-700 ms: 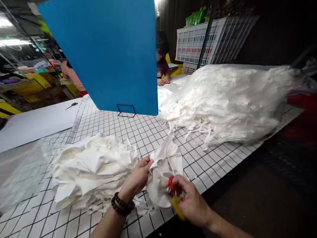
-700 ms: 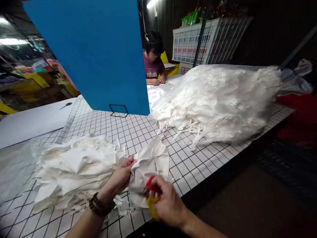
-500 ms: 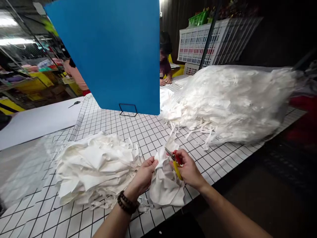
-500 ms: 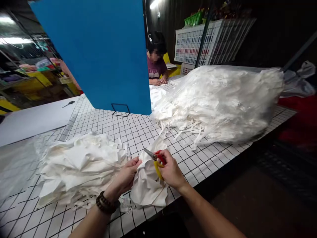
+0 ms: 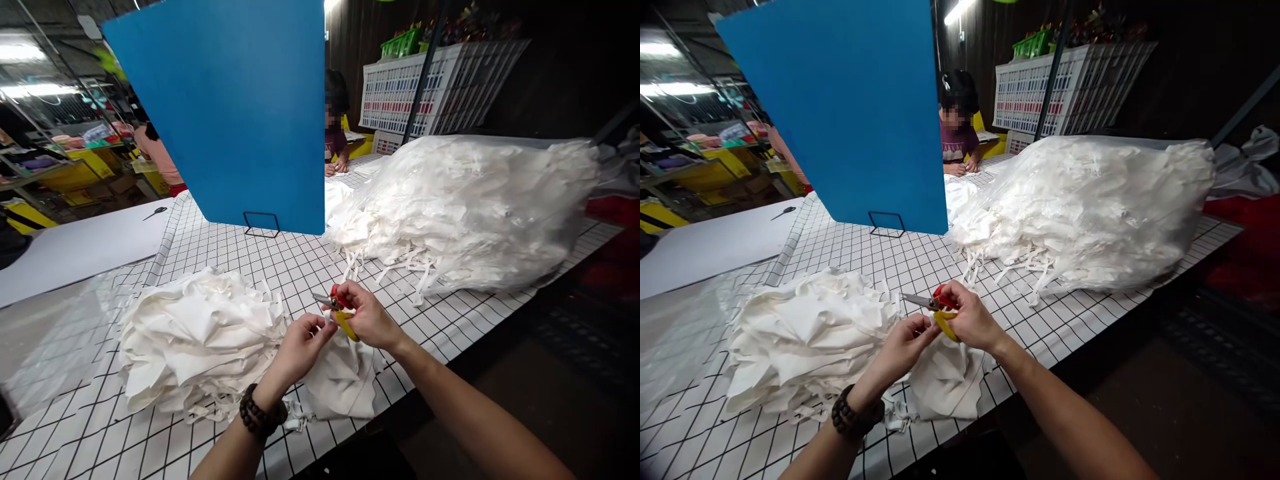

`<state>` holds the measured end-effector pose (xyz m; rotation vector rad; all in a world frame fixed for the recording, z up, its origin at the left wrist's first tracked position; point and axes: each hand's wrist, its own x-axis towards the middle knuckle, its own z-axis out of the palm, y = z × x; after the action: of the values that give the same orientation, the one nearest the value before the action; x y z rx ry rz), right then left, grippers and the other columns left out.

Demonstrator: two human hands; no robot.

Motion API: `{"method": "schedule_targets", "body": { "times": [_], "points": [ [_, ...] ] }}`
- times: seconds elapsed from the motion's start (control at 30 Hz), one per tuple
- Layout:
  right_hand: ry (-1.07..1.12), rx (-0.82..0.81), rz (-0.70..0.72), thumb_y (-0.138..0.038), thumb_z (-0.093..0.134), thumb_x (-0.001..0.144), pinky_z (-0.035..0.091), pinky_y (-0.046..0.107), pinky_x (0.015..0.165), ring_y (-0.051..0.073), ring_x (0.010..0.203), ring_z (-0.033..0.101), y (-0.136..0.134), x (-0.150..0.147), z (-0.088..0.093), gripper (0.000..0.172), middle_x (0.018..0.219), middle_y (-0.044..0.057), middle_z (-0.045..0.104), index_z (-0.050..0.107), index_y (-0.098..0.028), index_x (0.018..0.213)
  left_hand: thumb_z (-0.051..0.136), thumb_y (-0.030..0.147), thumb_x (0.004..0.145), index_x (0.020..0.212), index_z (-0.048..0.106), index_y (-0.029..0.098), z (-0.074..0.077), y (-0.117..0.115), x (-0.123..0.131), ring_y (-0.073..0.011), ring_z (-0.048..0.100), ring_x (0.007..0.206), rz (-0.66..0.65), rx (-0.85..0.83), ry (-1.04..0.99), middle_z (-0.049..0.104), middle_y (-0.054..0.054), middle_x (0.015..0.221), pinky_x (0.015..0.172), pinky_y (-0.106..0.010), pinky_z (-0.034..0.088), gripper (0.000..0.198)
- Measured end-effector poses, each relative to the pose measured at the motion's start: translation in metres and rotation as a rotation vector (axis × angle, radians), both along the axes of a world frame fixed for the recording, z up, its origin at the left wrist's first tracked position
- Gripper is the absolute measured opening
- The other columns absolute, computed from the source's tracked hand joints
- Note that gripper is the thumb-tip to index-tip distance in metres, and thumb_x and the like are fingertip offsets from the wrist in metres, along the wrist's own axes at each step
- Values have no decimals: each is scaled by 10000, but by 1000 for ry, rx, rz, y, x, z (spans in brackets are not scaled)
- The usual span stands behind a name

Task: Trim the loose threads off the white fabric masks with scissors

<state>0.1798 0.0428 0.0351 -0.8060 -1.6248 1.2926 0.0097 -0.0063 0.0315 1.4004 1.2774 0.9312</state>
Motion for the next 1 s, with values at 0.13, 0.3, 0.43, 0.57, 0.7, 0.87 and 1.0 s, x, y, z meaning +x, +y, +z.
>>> {"method": "schedule_targets", "body": {
  "times": [0.13, 0.3, 0.43, 0.57, 0.7, 0.87, 1.0],
  "points": [
    [55, -87, -166, -289, 741, 752, 533, 324, 817, 186, 954, 651, -4, -7, 1, 287, 1079, 44, 653, 527, -236, 936, 723, 457, 768, 749, 684, 123, -3, 4, 1, -86, 477, 582, 166, -209, -455, 577, 5, 636, 564, -185, 391, 337],
    [139, -354, -63, -270, 846, 653, 508, 264, 741, 133, 814, 619, -22, -11, -20, 413, 969, 6, 656, 505, -223, 882, 742, 387, 774, 922, 722, 125, -7, -5, 4, -91, 570, 694, 286, -266, -814, 655, -50, 837, 606, -158, 456, 302],
    [189, -403, 9, -240, 866, 631, 455, 214, 644, 94, 708, 566, -28, -9, -26, 425, 821, -43, 619, 496, -216, 839, 698, 436, 794, 815, 717, 104, -12, -12, 4, -115, 561, 650, 329, -203, -564, 634, -53, 732, 631, -211, 471, 333],
    [154, -379, 137, -213, 827, 694, 426, 209, 625, 78, 678, 530, -23, 5, -10, 355, 801, -45, 606, 505, -208, 843, 721, 417, 781, 945, 661, 150, -11, -16, -6, -119, 524, 637, 490, 14, -234, 578, -2, 712, 627, -224, 452, 319],
    [95, -378, 315, -199, 822, 695, 404, 212, 615, 78, 677, 520, -17, 18, 10, 376, 816, -39, 598, 480, -204, 851, 535, 422, 919, 1266, 537, 205, 6, -12, -14, -147, 561, 736, 62, 52, -156, 611, -43, 875, 694, -268, 481, 409],
    [-34, -359, 391, -241, 789, 724, 406, 220, 602, 87, 666, 518, -16, 23, 25, 346, 803, -42, 587, 468, -210, 848, 458, 508, 933, 923, 645, 145, 28, 2, -22, -116, 515, 593, -449, -200, -74, 550, -2, 673, 583, -230, 420, 408],
    [-97, -344, 294, -297, 759, 747, 458, 251, 629, 123, 710, 579, -18, 26, 26, 307, 837, -24, 625, 478, -220, 844, 530, 505, 900, 829, 680, 140, 36, 6, -25, -101, 491, 523, -545, -271, -56, 550, 5, 594, 536, -215, 381, 401]
  ]
}}
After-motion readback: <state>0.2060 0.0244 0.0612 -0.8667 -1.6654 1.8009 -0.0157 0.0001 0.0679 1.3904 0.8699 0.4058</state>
